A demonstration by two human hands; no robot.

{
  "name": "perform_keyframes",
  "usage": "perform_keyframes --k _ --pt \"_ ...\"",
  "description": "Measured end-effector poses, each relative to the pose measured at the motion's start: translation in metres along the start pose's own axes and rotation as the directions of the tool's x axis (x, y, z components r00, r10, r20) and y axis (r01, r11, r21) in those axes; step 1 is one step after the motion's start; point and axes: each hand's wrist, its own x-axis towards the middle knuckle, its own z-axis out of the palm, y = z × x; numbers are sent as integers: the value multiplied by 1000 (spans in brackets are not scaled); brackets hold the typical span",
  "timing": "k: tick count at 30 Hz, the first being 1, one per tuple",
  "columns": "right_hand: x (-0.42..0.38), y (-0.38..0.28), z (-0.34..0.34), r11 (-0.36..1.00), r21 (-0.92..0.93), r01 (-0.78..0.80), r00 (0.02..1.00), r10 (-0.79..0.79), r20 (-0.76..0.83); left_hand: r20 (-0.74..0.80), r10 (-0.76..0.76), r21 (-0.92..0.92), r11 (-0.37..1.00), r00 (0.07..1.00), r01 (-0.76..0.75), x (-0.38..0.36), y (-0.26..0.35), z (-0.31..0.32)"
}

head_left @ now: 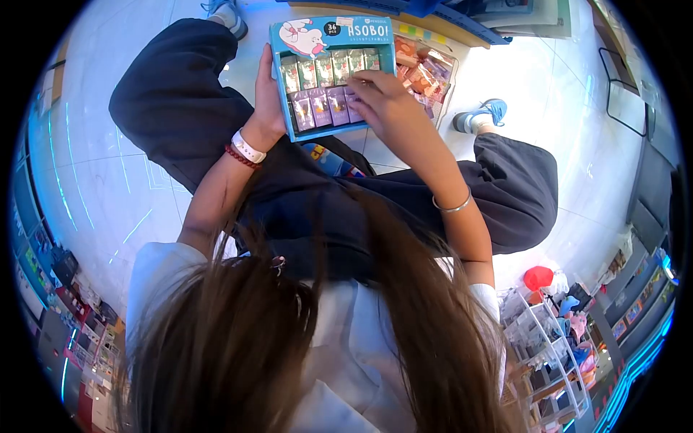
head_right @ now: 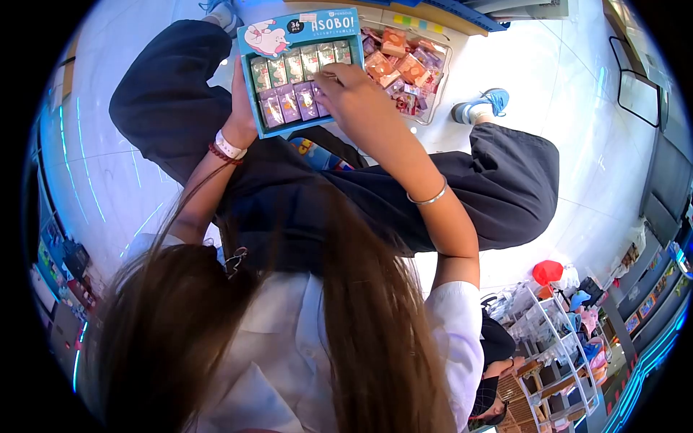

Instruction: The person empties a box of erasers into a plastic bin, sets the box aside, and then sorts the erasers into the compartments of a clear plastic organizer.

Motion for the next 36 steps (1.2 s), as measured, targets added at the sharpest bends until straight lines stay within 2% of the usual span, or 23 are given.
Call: perform_keyframes --k 1,3,6,7,10,12,14,15,16,18,20,22,23,25,26,28,29,30,31,32,35,36 --pt "-2 -1 2 1000 -29 -5 1000 5 1 0 -2 -2 1000 1000 2 1 -1 0" --pt "-4 0 3 998 -56 -8 1000 8 2 -155 44 126 992 987 -24 3 -3 0" --pt "-5 1 0 999 -37 -37 999 37 -1 -134 -1 76 997 991 11 0 -2 1" --pt "-6 -1 -3 996 45 -83 996 82 39 -192 17 120 993 981 6 0 -4 8" --pt "-6 -3 -11 966 192 -171 983 154 96 -204 55 153 988 977 -24 -1 -3 8" --pt "-5 -2 -16 944 255 -211 976 189 110 -147 52 125 992 988 -33 -2 1 3" --pt "-4 5 -22 977 171 -126 989 110 103 -38 52 58 997 998 -49 -2 -1 -3" --pt "-5 16 -24 979 184 -90 994 77 74 -248 127 129 987 960 -98 0 -5 14" --pt "-6 23 -30 978 182 -100 993 88 75 -75 116 96 989 990 -109 -2 -2 6" --pt "-3 39 -47 908 317 -275 940 323 -111 -2 131 37 991 991 -131 -1 7 -4" --pt "-11 80 -59 682 678 -273 831 523 -191 30 143 58 988 989 -145 -1 17 -11" --pt "-26 122 -66 597 683 -421 711 684 -160 144 248 -1 968 958 -250 -1 21 -27" --pt "-34 142 -66 600 681 -420 711 684 -163 -270 476 398 846 837 -353 1 15 6" --pt "-57 188 -56 566 484 -668 573 805 -151 -251 518 408 822 817 -396 2 19 0" --pt "-69 212 -46 534 518 -669 563 818 -116 -236 560 418 796 794 -437 3 24 -5" --pt "-91 259 -25 468 240 -850 475 879 -35 -237 584 436 778 776 -452 1 32 -9" --pt "-100 265 -14 526 -39 -849 527 849 -24 -243 593 451 770 768 -452 0 32 -13" --pt "-104 266 -8 546 -313 -777 575 818 1 -246 601 465 762 761 -451 -2 35 -13" --pt "-108 270 1 416 -382 -825 459 888 -24 -239 576 435 783 782 -444 -3 38 -12" --pt "-113 275 10 412 -425 -806 481 874 -64 -238 577 436 782 782 -444 -3 39 -12" --pt "-127 278 22 577 -436 -691 626 779 39 -221 576 414 786 787 -459 -4 42 -14" --pt "-133 283 26 639 -374 -672 676 736 43 -217 579 411 784 786 -465 -2 42 -17"
